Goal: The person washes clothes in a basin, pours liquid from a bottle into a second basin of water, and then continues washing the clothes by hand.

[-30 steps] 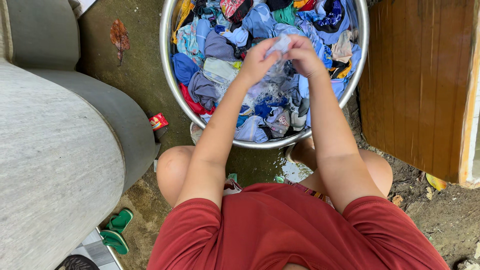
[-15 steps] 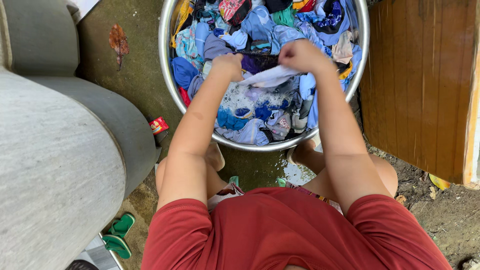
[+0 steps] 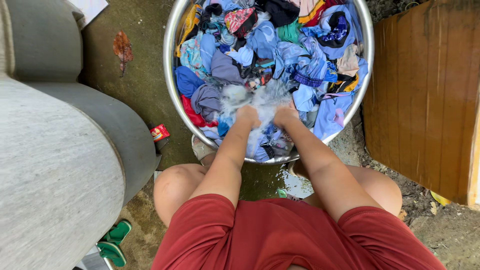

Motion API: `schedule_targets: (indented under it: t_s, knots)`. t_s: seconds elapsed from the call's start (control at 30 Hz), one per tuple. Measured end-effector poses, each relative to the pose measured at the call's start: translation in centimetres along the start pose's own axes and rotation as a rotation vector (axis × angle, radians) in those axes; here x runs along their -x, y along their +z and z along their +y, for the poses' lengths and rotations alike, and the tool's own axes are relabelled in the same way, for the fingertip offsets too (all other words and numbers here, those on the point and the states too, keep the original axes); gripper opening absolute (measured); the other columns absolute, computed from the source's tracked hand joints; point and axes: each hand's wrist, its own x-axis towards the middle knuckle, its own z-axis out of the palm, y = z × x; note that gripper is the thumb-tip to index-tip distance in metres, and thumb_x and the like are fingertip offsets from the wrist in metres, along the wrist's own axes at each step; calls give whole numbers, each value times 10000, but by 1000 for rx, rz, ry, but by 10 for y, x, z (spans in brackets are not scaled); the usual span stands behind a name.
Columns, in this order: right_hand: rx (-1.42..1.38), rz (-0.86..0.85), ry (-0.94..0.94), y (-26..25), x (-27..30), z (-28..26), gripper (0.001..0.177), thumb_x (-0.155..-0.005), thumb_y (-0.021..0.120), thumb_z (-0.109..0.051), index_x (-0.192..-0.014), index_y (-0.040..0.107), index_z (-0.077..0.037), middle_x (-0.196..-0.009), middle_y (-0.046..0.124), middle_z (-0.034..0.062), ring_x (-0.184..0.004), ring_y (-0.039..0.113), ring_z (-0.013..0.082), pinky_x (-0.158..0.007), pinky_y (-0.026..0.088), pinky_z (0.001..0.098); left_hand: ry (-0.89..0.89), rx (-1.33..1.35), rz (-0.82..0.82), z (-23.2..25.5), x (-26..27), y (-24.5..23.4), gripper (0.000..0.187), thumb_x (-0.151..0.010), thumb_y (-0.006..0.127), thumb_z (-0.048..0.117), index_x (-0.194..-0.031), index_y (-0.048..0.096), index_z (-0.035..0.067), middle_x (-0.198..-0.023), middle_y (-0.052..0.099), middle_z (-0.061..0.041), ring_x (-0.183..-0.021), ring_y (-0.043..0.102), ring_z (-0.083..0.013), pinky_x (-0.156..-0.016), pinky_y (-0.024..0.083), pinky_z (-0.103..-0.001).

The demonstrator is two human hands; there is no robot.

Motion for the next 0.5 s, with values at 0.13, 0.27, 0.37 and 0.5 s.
schedule_targets:
  t_s: [0.13,0.27,0.37,0.5]
  knots:
    - [-47,-71,27,-2,-5,5,524,-983,478,-331,-1496,559,-258,-1562,539,123,-1464,484,325,-1275,162,594,59,-82,-32,-2,9,-26,528,-786,729,493,-1138,759,99,-1227,716,-163,-1143,694,-330,-967,553,-452]
    - [-145,119,-20,-55,22,-1,866,-725,799,-433,-1505,455,-282,-1530,458,132,-1438,360,388,-1151,202,658,86,-81,36,0,29,-59,381,-771,738,272,-1103,762,87,-1152,722,-179,-1071,700,-337,-905,562,-452]
    - [-308,186,-14,-88,58,-7,927,-620,862,-420,-1452,489,-252,-1523,448,101,-1433,354,357,-1126,199,693,327,-183,239,8,33,-101,208,-809,689,168,-974,771,71,-1023,754,-187,-972,738,-356,-820,591,-468]
    - [-638,430,-88,-128,57,14,540,-721,835,-333,-1222,691,-189,-1159,691,95,-1085,627,264,-958,488,479,647,-88,391,15,79,-202,211,-823,766,280,-900,741,85,-929,697,-195,-896,682,-403,-772,545,-510]
